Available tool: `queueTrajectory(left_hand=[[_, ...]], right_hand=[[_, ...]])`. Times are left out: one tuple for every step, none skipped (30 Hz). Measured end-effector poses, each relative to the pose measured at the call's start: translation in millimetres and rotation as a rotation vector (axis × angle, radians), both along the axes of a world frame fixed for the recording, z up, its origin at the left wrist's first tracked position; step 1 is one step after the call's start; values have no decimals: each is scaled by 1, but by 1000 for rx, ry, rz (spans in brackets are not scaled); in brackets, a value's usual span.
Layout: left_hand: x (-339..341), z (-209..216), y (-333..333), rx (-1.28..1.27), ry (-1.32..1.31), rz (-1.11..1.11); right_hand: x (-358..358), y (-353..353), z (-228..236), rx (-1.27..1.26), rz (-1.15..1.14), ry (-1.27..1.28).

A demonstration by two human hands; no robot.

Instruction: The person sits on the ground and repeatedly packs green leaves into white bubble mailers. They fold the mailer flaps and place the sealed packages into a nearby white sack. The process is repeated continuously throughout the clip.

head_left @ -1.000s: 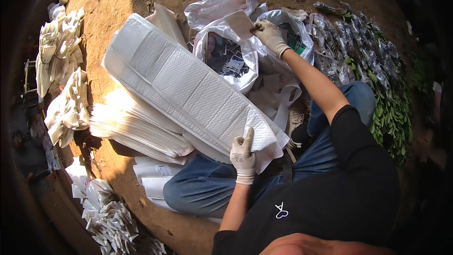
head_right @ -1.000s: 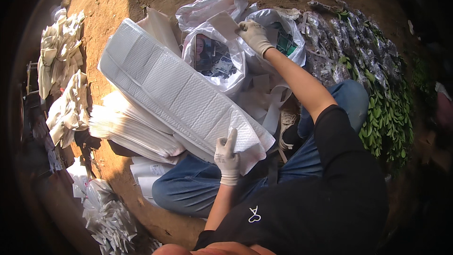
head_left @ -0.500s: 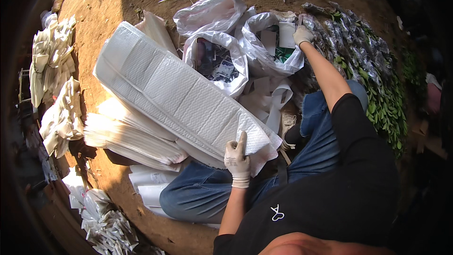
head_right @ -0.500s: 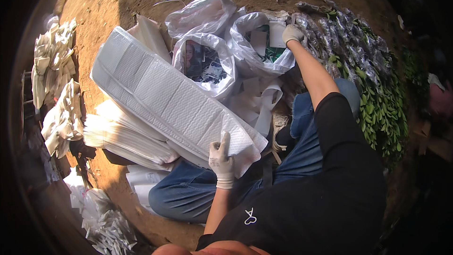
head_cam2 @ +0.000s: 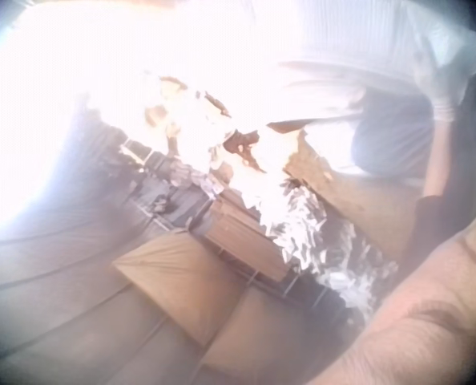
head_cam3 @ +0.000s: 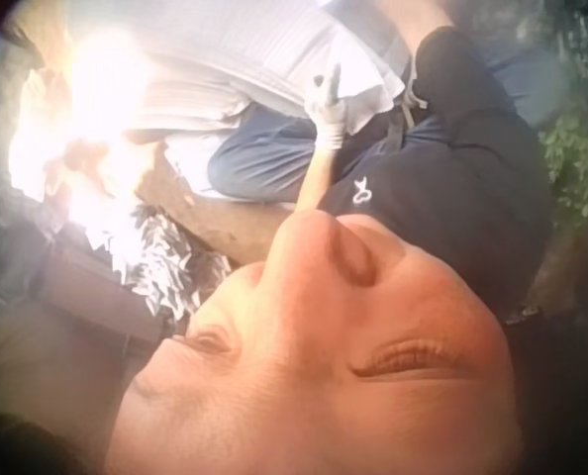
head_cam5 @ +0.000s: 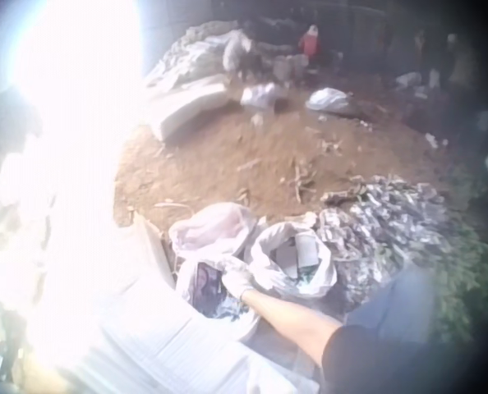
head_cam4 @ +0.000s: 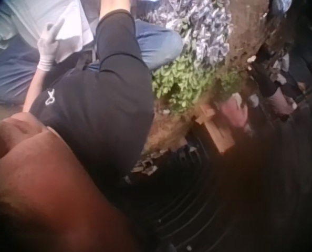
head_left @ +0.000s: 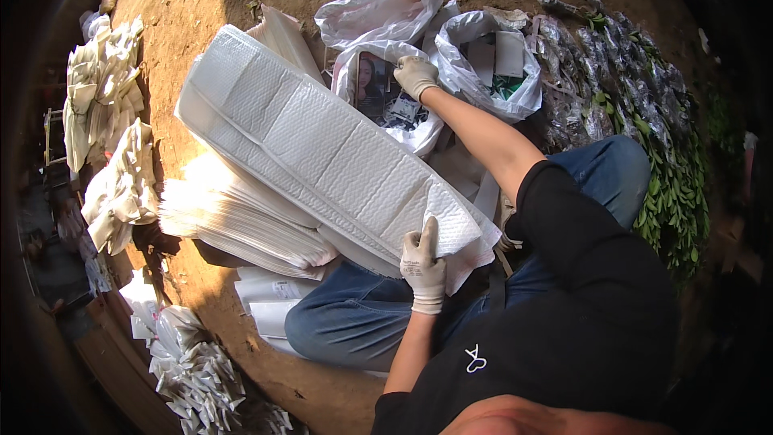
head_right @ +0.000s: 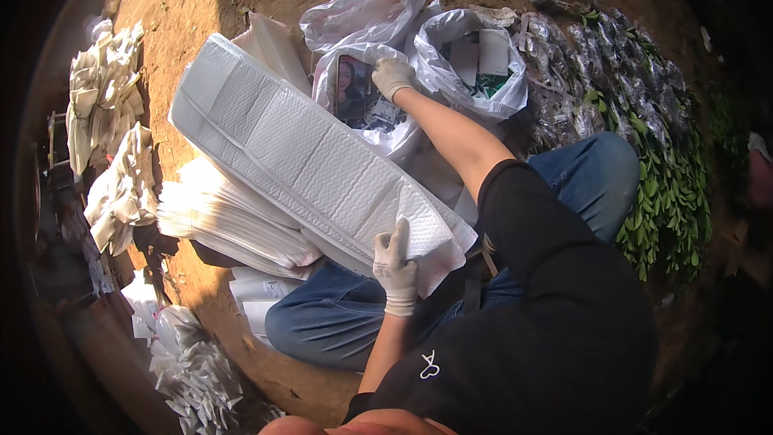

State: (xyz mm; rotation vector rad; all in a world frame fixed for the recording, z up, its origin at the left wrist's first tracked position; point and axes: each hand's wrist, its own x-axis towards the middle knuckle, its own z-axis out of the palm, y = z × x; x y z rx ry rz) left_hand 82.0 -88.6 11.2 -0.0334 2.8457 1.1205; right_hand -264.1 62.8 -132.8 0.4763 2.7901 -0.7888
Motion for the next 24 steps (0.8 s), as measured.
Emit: queueTrajectory(left_hand=[[1, 0, 0, -1, 28, -6], [0, -1, 2, 5, 56, -6], [1, -1, 3, 22, 77, -9], [0, 0, 4, -6, 111, -24], [-1, 1, 5, -23, 136, -49], [-3, 3, 6, -39, 135, -83], [-6, 6, 6, -69, 98, -104], [-8, 9, 7, 62, 126, -94], [-10, 14, 7, 191, 144, -92], [-13, 20, 8, 340, 217, -114], [-14, 25, 11, 301, 143, -69], [-14, 33, 12, 250, 143, -104], [-13, 40, 13, 177, 152, -143], [-12, 46, 19, 352, 116, -172], [-4, 56, 21, 207, 104, -203], [1, 64, 23, 127, 62, -254], [7, 72, 26, 66, 69, -306], [9, 78, 28, 42, 116, -338], [11, 83, 29, 93, 141, -323], [9, 88, 28, 25, 200, -284], [5, 92, 25, -26, 270, -266], [2, 96, 20, 59, 267, -234], [-6, 97, 15, 66, 330, -222], [-11, 99, 9, 85, 347, -186]], right_hand=[[13, 6, 17, -33, -1, 8], [29, 15, 39, -56, -11, -7], [53, 22, 65, -121, -41, 55], [85, 26, 94, -205, -71, 211], [122, 29, 123, -390, -36, 376], [168, 28, 151, -422, 25, 567], [218, 30, 176, -480, 139, 550], [260, 31, 196, -253, 456, 675], [304, 34, 212, -205, 759, 614], [334, 28, 218, -162, 809, 550], [355, 26, 218, -83, 912, 368], [368, 29, 213, -191, 678, 242], [376, 28, 206, -280, 463, 7], [374, 30, 196, -399, 378, -132], [369, 26, 187, -829, 68, -127], [362, 24, 180, -879, -113, -457], [355, 20, 177, -819, -76, -496], [352, 13, 179, -666, 171, -449], [350, 8, 185, -460, 483, -281], [351, 4, 196, -322, 660, -150], [353, 8, 210, -316, 678, -88], [362, 15, 225, -383, 550, 177], [375, 24, 242, -457, 417, 343], [374, 48, 252, -645, 622, 630]])
